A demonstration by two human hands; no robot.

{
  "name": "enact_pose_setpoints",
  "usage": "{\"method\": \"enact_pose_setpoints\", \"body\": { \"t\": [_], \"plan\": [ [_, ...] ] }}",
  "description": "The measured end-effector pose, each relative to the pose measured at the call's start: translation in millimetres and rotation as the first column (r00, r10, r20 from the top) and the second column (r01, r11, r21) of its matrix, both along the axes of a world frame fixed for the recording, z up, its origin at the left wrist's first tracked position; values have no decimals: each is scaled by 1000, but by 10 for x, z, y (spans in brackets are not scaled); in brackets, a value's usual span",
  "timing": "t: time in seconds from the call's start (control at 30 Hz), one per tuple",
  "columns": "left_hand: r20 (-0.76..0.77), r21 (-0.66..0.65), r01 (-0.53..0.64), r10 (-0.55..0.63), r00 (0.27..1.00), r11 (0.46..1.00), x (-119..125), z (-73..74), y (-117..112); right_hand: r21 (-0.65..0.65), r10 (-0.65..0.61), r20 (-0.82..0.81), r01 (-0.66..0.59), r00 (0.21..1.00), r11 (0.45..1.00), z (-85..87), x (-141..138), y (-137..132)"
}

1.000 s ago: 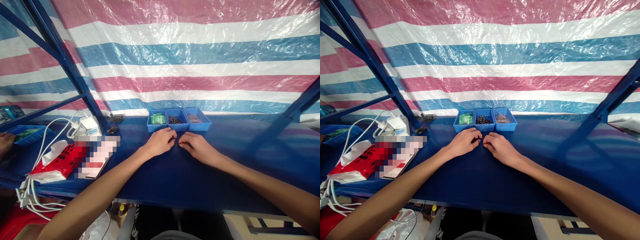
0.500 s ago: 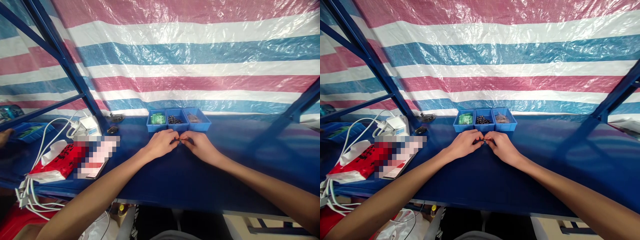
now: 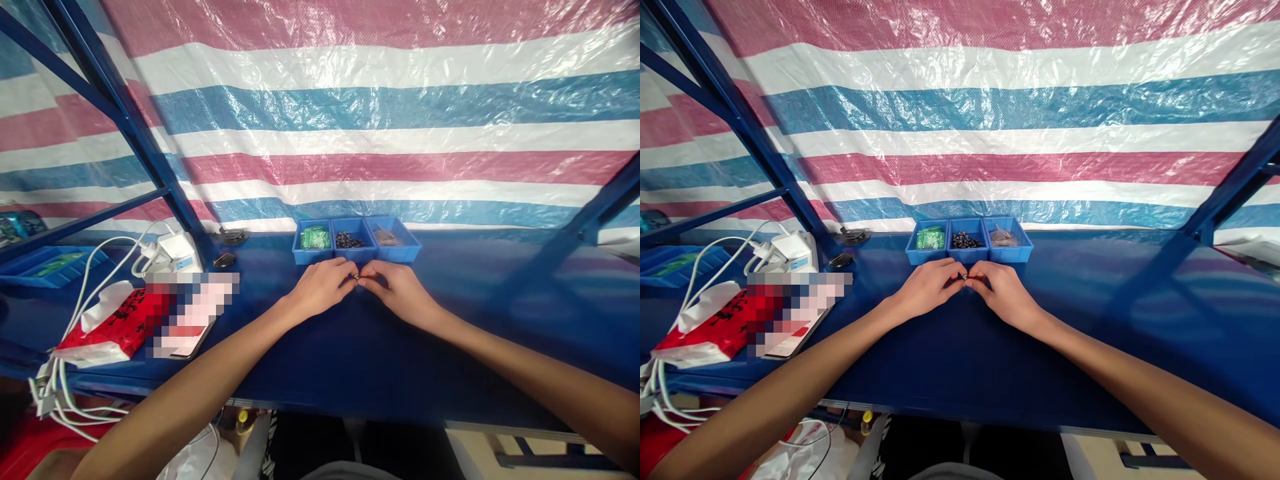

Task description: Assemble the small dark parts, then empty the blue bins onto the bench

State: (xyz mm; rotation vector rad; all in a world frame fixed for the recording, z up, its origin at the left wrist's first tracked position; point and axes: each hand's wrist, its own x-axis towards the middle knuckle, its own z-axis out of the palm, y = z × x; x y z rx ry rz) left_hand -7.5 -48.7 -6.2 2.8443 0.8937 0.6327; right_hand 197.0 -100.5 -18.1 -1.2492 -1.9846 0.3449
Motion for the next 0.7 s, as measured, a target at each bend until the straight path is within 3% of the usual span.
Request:
{"method": "enact_pose_setpoints", "body": {
  "t": [0.27, 0.4, 0.7],
  "plan": [
    [-15, -7, -3, 3, 1000, 1000, 4, 32, -32, 89, 39, -7, -39, 999, 995, -4, 11, -11],
    [3, -25, 15, -14, 1000, 1000, 5, 23, -13, 107, 1, 11, -2, 1000, 994, -11, 27, 17],
    [61, -82, 23, -18, 998, 996, 21, 44, -31, -24, 17, -34, -18, 999, 1000, 27, -7, -11]
  ]
}}
